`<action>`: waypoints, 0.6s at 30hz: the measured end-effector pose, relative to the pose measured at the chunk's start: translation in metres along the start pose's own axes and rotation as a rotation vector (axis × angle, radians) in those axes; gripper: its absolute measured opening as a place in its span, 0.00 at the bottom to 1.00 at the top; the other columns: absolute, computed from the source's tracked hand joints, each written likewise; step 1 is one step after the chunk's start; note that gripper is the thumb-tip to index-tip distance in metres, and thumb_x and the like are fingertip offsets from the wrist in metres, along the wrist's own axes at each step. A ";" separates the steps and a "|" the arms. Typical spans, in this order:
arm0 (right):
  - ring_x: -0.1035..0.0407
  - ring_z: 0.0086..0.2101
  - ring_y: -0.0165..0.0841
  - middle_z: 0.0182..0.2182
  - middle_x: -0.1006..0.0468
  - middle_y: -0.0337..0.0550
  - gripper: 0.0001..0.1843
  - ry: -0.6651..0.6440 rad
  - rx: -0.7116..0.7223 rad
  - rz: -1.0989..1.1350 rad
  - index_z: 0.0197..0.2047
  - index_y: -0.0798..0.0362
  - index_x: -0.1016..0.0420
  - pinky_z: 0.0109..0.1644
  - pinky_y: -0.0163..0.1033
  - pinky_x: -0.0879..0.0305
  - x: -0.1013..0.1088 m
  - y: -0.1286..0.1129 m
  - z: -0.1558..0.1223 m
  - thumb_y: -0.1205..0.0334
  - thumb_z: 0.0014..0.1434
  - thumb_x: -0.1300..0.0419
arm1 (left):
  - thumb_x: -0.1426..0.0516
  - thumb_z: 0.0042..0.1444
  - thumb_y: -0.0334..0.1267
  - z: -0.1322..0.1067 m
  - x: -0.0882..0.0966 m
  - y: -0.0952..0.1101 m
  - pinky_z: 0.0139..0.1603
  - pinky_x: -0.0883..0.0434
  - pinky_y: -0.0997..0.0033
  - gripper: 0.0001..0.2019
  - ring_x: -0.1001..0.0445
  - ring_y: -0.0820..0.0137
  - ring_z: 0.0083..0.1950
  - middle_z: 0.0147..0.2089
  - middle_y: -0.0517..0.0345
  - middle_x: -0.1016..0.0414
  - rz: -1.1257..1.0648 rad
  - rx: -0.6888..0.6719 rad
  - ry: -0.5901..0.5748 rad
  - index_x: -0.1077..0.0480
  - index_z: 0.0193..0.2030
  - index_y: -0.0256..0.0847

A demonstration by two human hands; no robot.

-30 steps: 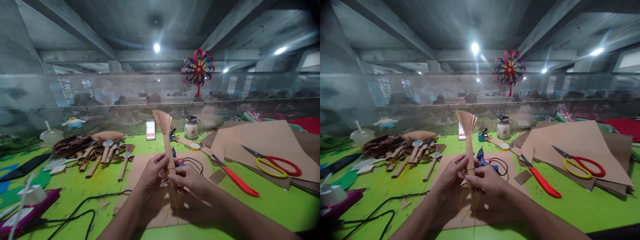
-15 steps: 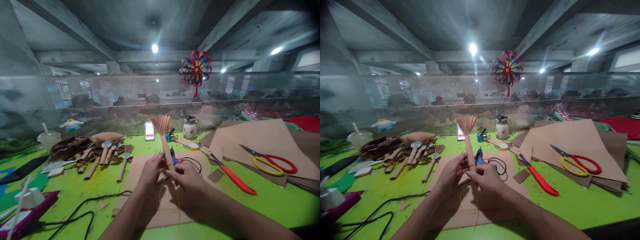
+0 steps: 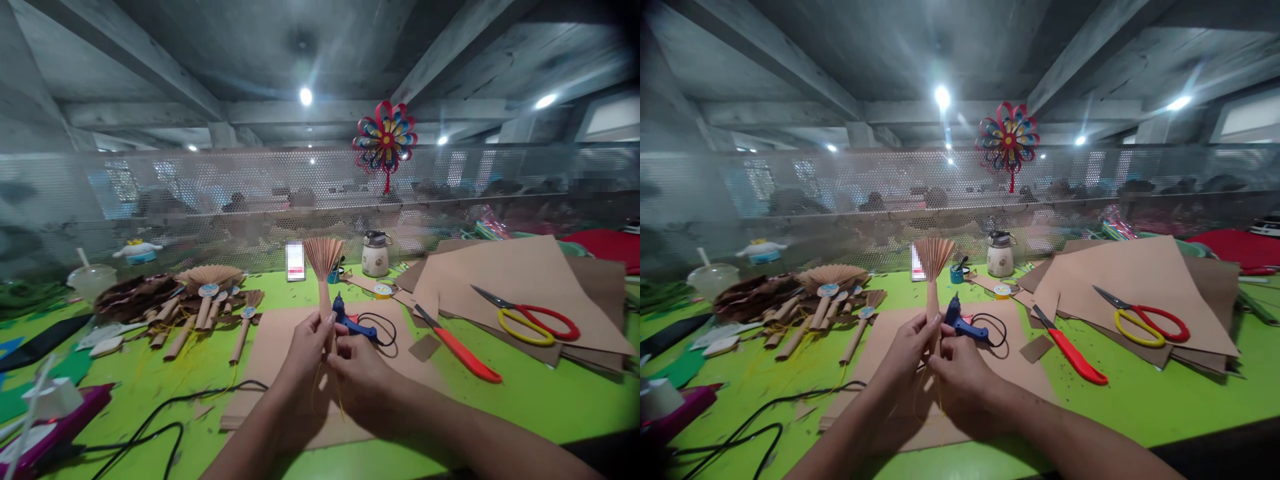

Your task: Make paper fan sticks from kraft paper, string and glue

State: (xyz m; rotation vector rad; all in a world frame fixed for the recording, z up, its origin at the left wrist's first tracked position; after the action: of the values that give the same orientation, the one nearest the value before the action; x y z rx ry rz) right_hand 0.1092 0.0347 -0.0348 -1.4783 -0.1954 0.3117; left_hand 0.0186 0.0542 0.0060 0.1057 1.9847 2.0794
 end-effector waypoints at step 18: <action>0.40 0.25 0.29 0.25 0.30 0.44 0.14 -0.001 0.040 -0.058 0.27 0.58 0.25 0.27 0.35 0.46 -0.002 -0.007 -0.007 0.54 0.54 0.37 | 0.38 0.51 0.46 -0.006 0.000 0.009 0.27 0.29 0.71 0.20 0.22 0.63 0.32 0.37 0.47 0.21 -0.178 0.071 -0.068 0.33 0.45 0.35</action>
State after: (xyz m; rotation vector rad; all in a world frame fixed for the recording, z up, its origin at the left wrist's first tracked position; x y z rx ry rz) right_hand 0.1103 0.0276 -0.0278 -1.4304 -0.2310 0.2684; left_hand 0.0163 0.0482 0.0145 0.0124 1.9513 1.8719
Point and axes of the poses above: each hand's wrist, its own z-axis towards the middle knuckle, its own x-axis out of the back of the hand, y = z × x, the point moved 4 cm from there along z, towards the middle knuckle
